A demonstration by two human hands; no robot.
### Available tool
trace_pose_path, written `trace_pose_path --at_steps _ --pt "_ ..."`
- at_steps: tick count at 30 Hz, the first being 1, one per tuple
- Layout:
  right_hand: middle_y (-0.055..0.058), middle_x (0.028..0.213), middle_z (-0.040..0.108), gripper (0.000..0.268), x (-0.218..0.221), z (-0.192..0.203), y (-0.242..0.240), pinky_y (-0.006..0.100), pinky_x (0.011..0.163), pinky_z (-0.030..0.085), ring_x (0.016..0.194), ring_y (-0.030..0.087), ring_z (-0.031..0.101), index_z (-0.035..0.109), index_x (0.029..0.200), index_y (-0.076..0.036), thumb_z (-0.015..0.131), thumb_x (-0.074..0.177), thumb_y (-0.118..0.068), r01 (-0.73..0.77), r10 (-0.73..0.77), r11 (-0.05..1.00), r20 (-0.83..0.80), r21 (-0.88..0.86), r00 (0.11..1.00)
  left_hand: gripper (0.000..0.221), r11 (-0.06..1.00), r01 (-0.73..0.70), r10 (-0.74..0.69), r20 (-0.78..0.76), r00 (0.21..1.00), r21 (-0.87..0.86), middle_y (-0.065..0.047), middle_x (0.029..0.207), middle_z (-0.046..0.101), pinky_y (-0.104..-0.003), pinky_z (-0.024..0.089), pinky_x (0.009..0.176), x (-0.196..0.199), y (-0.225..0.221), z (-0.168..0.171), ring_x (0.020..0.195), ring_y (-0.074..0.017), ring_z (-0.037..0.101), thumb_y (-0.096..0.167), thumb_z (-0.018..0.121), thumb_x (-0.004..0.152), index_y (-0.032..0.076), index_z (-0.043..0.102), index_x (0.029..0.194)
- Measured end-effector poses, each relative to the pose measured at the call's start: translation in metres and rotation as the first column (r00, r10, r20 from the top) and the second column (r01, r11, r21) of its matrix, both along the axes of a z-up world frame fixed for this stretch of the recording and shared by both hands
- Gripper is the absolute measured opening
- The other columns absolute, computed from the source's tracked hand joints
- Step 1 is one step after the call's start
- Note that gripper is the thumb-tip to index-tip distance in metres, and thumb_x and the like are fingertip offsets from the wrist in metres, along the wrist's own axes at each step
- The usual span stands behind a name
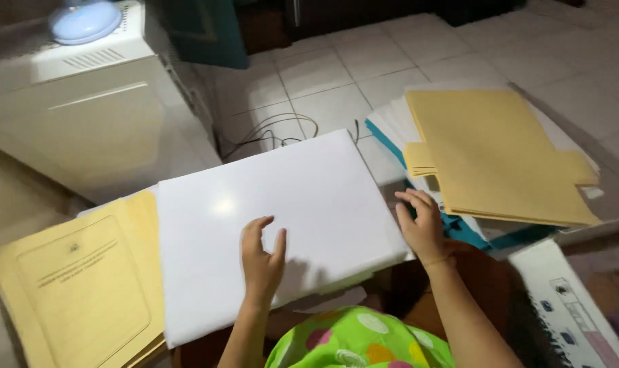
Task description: Folding manila folders and organizing them into stacks.
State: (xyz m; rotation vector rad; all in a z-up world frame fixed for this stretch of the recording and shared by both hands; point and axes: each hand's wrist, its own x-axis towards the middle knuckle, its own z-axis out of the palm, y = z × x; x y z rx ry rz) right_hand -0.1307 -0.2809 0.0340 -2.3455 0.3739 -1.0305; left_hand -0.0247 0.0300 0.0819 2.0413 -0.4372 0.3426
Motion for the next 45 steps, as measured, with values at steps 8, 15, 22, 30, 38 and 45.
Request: trace_pose_path --at_steps 8,15,22,30,38,45 --pt "0.025 0.120 0.064 0.040 -0.037 -0.093 -0.157 0.064 0.113 0.033 0.121 0.047 0.057 0.063 0.132 -0.001 0.075 0.095 -0.013 0.638 -0.626 0.769 0.163 -0.031 0.763 0.051 0.767 0.580 -0.618 -0.557 0.555 -0.275 -0.011 0.112 0.075 -0.041 0.059 0.089 0.008 -0.290 -0.040 0.112 -0.0286 0.071 0.040 0.080 0.084 0.010 0.069 0.123" --pt "0.003 0.145 0.057 0.056 -0.016 -0.086 -0.143 0.075 0.109 0.027 0.147 0.039 0.038 0.062 0.133 -0.024 0.066 0.091 -0.062 0.614 -0.618 0.786 -0.132 -0.073 0.775 0.077 0.821 0.566 -0.361 -0.699 0.618 0.076 -0.017 0.138 0.062 -0.046 0.049 0.109 0.043 -0.406 -0.084 0.132 -0.0323 0.057 0.043 0.074 0.082 0.008 0.051 0.147" --pt "0.003 0.129 0.065 0.047 -0.011 -0.085 -0.131 0.072 0.114 0.011 0.124 0.027 0.061 0.063 0.128 -0.020 0.062 0.093 -0.052 0.537 -0.566 0.823 -0.195 -0.185 0.801 0.052 0.867 0.475 -0.283 -0.634 0.720 0.152 -0.014 0.099 0.077 -0.045 0.056 0.094 0.097 -0.443 -0.174 0.111 -0.0339 0.070 0.044 0.071 0.089 0.003 0.071 0.121" --pt "-0.006 0.083 0.072 0.019 -0.027 -0.068 -0.118 0.062 0.115 0.026 0.084 0.016 0.071 0.074 0.109 -0.025 0.062 0.098 -0.035 0.533 -0.539 0.838 -0.021 -0.117 0.842 0.068 0.924 0.297 -0.115 -0.567 0.816 0.241 -0.029 0.115 0.060 -0.053 0.060 0.088 0.088 -0.427 -0.117 0.105 -0.0468 0.069 0.039 0.079 0.084 -0.007 0.053 0.126" --pt "0.001 0.082 0.066 0.015 -0.032 -0.010 -0.083 0.040 0.072 0.054 0.072 0.024 0.066 0.074 0.104 -0.014 0.064 0.092 -0.011 0.368 -0.304 0.921 0.349 -0.131 0.886 0.043 0.920 0.362 -0.382 -0.549 0.743 -0.149 -0.018 0.091 0.076 -0.043 0.058 0.078 0.106 -0.426 -0.110 0.092 -0.0336 0.075 0.025 0.076 0.084 -0.001 0.069 0.118" --pt "0.008 0.109 0.068 0.037 -0.042 -0.029 -0.071 0.040 0.087 0.050 0.097 0.029 0.063 0.072 0.108 -0.006 0.069 0.071 -0.005 0.185 -0.122 0.958 0.274 -0.217 0.954 0.036 0.869 0.377 -0.488 -0.435 0.757 -0.319 -0.018 0.110 0.069 -0.033 0.055 0.079 0.042 -0.307 0.025 0.093 -0.0239 0.068 0.018 0.054 0.095 0.005 0.055 0.128"
